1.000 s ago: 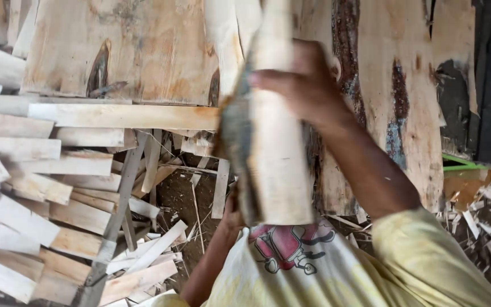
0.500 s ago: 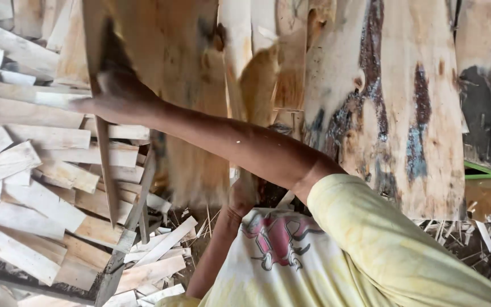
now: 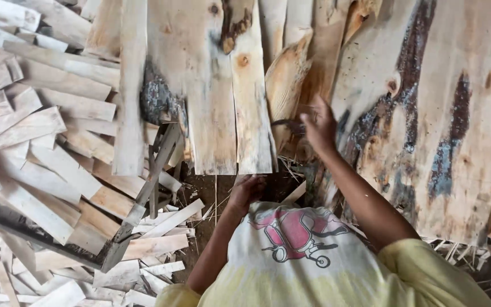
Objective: The recorder is handling, measuring, and cutting thin wood slabs using a large industrial slicer or planer machine.
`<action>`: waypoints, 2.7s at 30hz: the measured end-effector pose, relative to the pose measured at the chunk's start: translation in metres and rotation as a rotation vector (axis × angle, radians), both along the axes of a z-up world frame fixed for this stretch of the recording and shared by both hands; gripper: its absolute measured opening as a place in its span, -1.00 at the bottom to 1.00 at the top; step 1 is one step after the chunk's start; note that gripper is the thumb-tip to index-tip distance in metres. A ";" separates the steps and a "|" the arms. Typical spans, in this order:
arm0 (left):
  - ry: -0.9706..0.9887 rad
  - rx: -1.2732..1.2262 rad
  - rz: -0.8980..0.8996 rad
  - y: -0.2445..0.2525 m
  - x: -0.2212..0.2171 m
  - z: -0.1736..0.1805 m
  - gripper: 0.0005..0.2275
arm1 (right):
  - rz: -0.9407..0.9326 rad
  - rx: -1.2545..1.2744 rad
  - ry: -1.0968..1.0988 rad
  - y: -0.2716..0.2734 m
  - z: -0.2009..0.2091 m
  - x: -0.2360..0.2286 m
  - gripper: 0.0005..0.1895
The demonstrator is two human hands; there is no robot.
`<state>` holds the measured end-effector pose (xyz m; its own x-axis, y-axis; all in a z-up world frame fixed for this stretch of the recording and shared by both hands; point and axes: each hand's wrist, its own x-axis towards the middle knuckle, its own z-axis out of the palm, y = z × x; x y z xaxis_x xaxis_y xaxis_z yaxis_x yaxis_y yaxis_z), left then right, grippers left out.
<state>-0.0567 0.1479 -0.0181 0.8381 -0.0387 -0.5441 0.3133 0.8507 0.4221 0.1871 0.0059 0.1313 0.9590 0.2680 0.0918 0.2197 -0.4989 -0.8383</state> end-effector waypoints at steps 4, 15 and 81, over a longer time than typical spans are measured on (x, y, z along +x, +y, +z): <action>0.092 0.195 -0.187 -0.017 0.018 0.063 -0.63 | -0.384 -0.304 0.034 -0.096 -0.056 0.010 -0.20; -0.224 0.633 -0.432 -0.082 0.065 -0.072 -0.43 | -0.559 -0.063 0.437 -0.142 -0.119 0.034 -0.21; 0.366 0.821 -0.199 -0.178 0.098 -0.005 -0.44 | -0.586 -0.346 0.816 -0.617 0.067 -0.019 0.18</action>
<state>0.0411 -0.0305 -0.0228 0.6277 0.3515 -0.6946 0.6548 0.2441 0.7153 0.1678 -0.6113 0.1985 0.6840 -0.3676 -0.6301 -0.6970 -0.5841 -0.4159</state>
